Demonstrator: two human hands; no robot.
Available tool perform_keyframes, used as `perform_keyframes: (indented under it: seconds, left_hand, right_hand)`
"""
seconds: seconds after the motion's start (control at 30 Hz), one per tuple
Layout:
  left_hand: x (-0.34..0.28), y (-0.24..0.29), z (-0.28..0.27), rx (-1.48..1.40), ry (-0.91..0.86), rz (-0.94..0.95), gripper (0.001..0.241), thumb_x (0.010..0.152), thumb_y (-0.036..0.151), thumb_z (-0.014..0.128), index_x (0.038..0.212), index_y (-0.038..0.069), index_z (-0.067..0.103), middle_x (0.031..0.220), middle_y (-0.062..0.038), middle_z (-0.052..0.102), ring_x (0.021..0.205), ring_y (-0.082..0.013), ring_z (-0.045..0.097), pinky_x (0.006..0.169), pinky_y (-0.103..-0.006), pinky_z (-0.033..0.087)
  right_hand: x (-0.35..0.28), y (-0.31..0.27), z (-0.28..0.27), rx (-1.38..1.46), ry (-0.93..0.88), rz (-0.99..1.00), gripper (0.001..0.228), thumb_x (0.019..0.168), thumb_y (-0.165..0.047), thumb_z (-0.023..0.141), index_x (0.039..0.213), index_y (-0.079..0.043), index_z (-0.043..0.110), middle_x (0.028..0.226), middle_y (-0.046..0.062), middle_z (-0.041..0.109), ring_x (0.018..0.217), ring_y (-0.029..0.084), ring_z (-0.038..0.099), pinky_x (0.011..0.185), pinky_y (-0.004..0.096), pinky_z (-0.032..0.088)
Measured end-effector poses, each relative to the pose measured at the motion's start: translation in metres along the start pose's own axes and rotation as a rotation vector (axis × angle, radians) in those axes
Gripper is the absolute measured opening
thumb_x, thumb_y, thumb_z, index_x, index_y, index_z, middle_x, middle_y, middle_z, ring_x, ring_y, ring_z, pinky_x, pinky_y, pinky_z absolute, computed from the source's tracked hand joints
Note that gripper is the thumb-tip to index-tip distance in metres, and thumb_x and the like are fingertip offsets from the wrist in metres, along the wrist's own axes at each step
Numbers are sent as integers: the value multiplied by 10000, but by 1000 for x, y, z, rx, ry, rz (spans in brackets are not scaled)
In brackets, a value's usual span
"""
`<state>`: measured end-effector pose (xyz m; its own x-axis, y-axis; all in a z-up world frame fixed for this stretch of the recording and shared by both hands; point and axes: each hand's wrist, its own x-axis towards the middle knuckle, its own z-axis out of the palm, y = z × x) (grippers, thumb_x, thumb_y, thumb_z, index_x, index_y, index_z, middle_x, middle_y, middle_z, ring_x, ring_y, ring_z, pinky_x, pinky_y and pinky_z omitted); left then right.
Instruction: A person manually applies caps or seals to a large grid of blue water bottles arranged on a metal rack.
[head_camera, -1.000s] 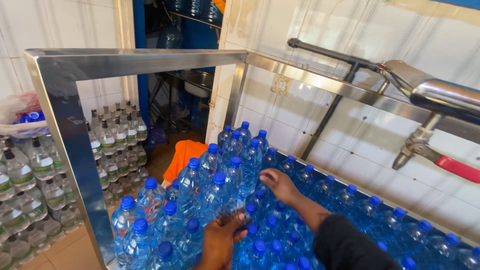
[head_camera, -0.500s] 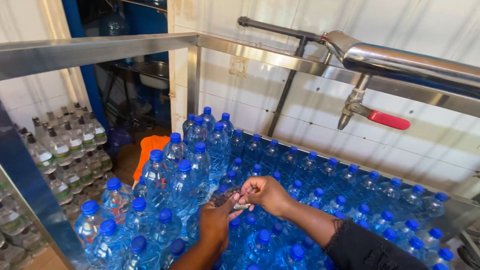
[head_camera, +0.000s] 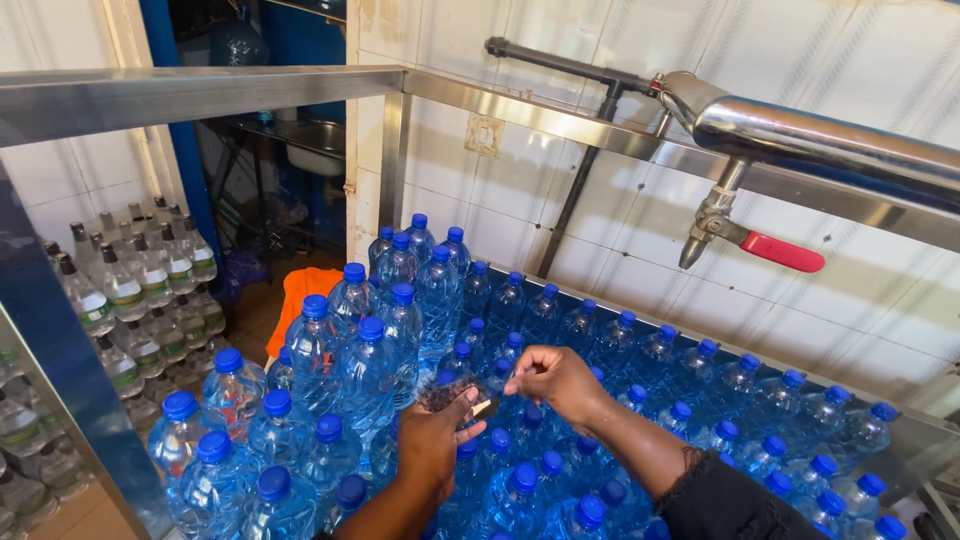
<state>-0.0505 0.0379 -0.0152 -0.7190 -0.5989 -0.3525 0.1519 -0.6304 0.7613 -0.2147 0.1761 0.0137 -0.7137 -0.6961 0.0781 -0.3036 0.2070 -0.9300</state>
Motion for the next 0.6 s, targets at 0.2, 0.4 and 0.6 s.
perform_keyframes:
  seconds: [0.2, 0.4, 0.6]
  left_hand:
    - [-6, 2, 0, 3, 8, -22, 342, 974, 45, 812, 1277, -113, 787, 1226, -254, 858, 1061, -384, 843, 866, -448, 708]
    - [-11, 1, -1, 39, 8, 5, 292, 983, 45, 802, 1229, -108, 835, 1169, -218, 858, 1067, -348, 833, 848, -433, 716]
    - [-20, 9, 2, 117, 27, -10, 317, 974, 97, 817, 1217, -100, 861, 1156, -194, 872, 1067, -325, 836, 877, -425, 726]
  right_hand:
    - [29, 28, -39, -309, 92, 141, 258, 1004, -143, 834, 1258, -124, 867, 896, 47, 886, 808, 183, 850, 807, 360, 697]
    - [77, 110, -68, -775, 259, 43, 153, 861, -302, 971, 772, -245, 859, 1118, -22, 820, 1051, 191, 747, 889, 402, 535]
    - [137, 136, -65, -842, 317, 83, 152, 909, -192, 839, 759, -203, 865, 771, -25, 842, 734, 137, 784, 722, 341, 595]
